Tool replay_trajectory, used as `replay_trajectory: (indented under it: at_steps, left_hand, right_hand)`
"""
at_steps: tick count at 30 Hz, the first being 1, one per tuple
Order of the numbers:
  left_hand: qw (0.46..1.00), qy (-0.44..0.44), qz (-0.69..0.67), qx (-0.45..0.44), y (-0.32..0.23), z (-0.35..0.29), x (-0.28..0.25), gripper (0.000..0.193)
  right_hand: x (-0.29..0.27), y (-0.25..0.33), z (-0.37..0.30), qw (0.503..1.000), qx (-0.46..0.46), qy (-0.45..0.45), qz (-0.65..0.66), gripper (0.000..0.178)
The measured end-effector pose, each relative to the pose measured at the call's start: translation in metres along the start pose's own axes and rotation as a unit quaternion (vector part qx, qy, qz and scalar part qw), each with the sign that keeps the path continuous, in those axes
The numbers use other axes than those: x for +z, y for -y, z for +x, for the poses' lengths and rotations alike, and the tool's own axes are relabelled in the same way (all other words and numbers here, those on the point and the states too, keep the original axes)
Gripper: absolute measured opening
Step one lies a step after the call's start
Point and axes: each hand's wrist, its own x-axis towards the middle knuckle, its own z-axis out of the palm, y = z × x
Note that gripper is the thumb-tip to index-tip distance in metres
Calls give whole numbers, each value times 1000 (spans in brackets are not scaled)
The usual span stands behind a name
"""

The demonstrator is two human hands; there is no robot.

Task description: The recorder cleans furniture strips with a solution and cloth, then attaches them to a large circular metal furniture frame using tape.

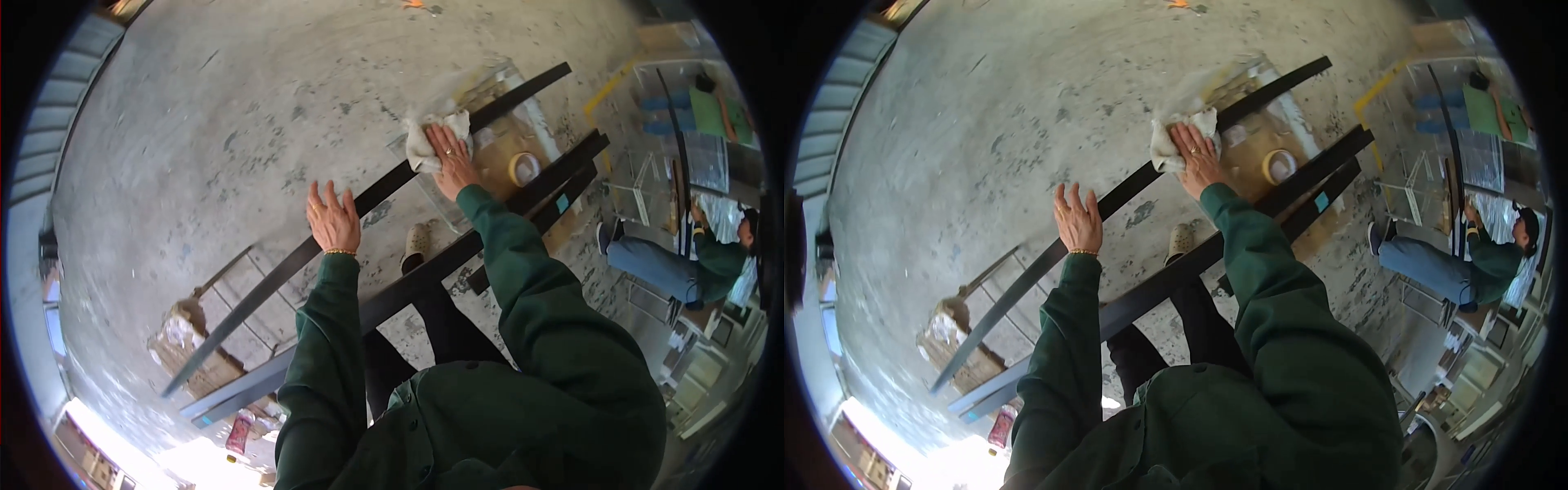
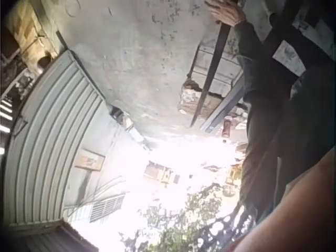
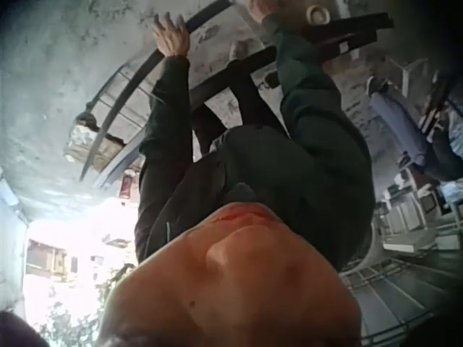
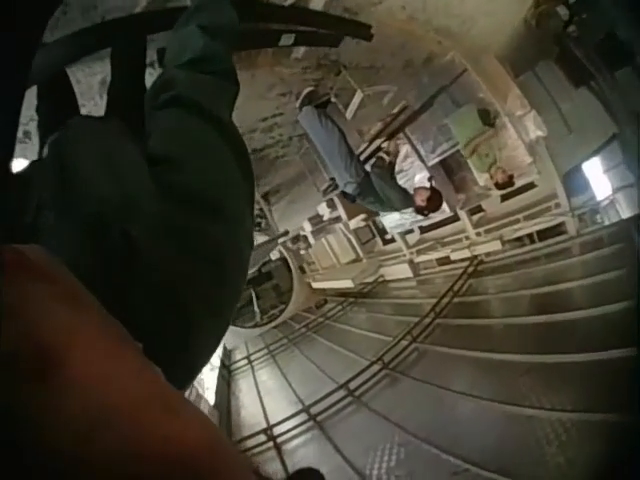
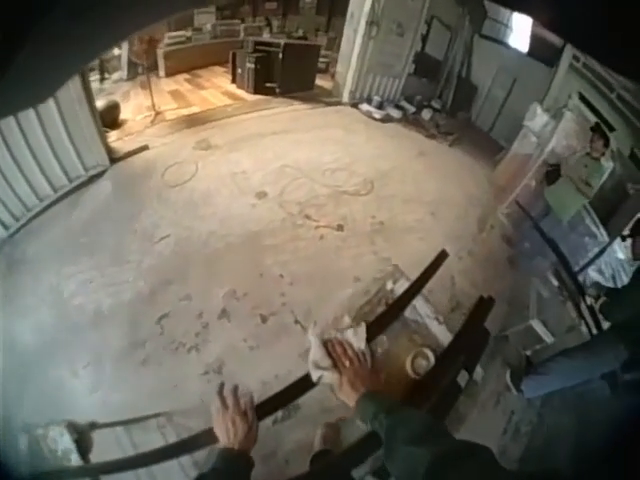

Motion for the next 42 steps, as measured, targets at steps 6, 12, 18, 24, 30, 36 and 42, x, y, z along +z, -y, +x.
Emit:
replay_trajectory:
  at_steps: [6,12,18,24,30,36,42]
  left_hand:
    - [986,2,156,-67,-19,3,54,30]
    - [973,79,214,-46,-16,3,53,25]
    - [971,117,204,-46,-18,7,55,28]
    - [974,128,184,-33,-8,6,49,30]
    - [956,201,176,-124,-10,8,37,45]
    - [870,473,-58,-124,-3,38,20,36]
    - [874,440,-145,-144,0,29,14,33]
  right_hand:
    - [-21,-214,52,977,105,-187,-7,67]
    - [-53,-400,113,953,186,-240,15,62]
    - [-85,-465,142,906,387,-134,107,61]
    - [-49,-343,102,928,161,-297,156,50]
    - [-41,-168,40,988,30,-139,54,60]
    - [-54,-360,93,939,211,-246,117,52]
    - [-66,-341,95,972,219,-76,48,52]
